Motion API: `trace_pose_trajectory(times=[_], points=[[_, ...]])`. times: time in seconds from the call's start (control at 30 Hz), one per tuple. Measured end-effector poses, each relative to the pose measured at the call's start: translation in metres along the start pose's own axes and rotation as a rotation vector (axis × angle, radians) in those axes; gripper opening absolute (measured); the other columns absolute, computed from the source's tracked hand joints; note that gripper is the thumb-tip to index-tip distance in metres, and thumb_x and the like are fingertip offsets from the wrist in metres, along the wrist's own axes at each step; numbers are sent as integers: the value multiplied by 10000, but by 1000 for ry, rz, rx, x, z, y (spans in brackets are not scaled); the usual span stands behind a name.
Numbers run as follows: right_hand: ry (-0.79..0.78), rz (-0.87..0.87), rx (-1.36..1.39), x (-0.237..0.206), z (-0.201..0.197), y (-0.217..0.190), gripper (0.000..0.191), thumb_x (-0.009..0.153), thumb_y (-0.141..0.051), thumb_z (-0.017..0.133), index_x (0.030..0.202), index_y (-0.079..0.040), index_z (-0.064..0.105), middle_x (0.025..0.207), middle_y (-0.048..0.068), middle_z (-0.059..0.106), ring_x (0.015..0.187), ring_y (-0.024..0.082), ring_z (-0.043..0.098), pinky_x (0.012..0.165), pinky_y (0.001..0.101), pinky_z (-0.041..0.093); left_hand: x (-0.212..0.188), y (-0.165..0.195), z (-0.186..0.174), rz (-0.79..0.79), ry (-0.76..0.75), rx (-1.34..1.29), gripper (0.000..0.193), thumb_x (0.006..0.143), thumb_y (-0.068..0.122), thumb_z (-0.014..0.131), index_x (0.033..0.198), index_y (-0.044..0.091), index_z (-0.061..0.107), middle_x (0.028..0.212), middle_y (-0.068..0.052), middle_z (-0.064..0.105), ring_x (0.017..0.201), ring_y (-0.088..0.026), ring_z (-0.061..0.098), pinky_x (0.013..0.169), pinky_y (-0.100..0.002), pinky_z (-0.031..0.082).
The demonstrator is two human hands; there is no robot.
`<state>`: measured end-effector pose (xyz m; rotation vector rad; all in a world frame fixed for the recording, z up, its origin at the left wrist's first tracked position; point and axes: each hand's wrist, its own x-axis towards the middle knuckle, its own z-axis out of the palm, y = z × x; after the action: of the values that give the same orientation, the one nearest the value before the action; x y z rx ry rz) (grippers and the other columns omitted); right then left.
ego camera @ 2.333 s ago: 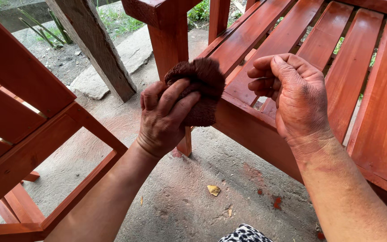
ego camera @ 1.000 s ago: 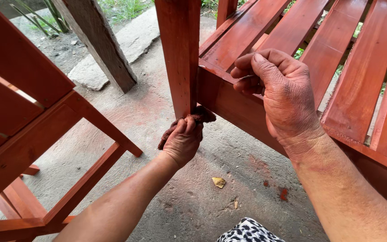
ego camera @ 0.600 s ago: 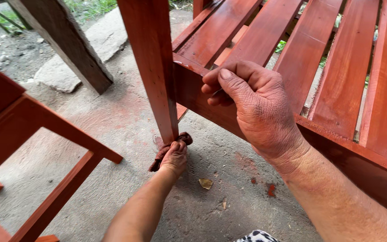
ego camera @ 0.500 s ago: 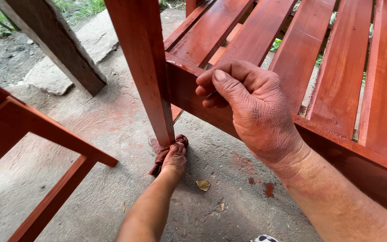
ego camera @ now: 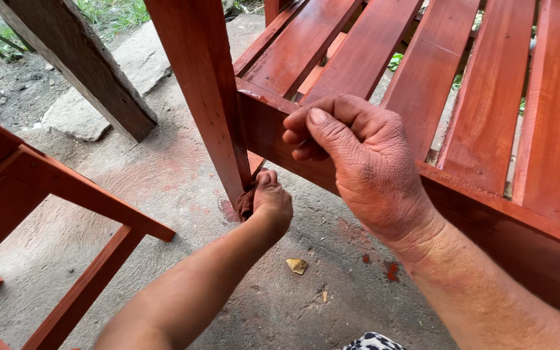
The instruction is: The person wipes a red wood stain onto the slats and frame of a wooden bench using a cloth, working across the seat, edges, and legs. A bucket of stain sits on the bench, and the person occasionally refolds the cloth before continuing to wipe new areas.
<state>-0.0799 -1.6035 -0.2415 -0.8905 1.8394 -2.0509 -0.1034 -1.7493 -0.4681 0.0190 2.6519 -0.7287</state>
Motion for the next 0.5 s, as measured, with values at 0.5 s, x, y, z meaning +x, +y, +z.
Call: trace_pose_trajectory(times=[0.5], points=[[5,101,-14,-18,-10,-5,259,1054,-177,548,1091,5,728,981,52,741,945,90,714,889,274,638,57,-43,-73,-45,242,-315,407,965,323,508,1334,168,583,1438,-54,507,1394,-248,382,1154,-461,287]])
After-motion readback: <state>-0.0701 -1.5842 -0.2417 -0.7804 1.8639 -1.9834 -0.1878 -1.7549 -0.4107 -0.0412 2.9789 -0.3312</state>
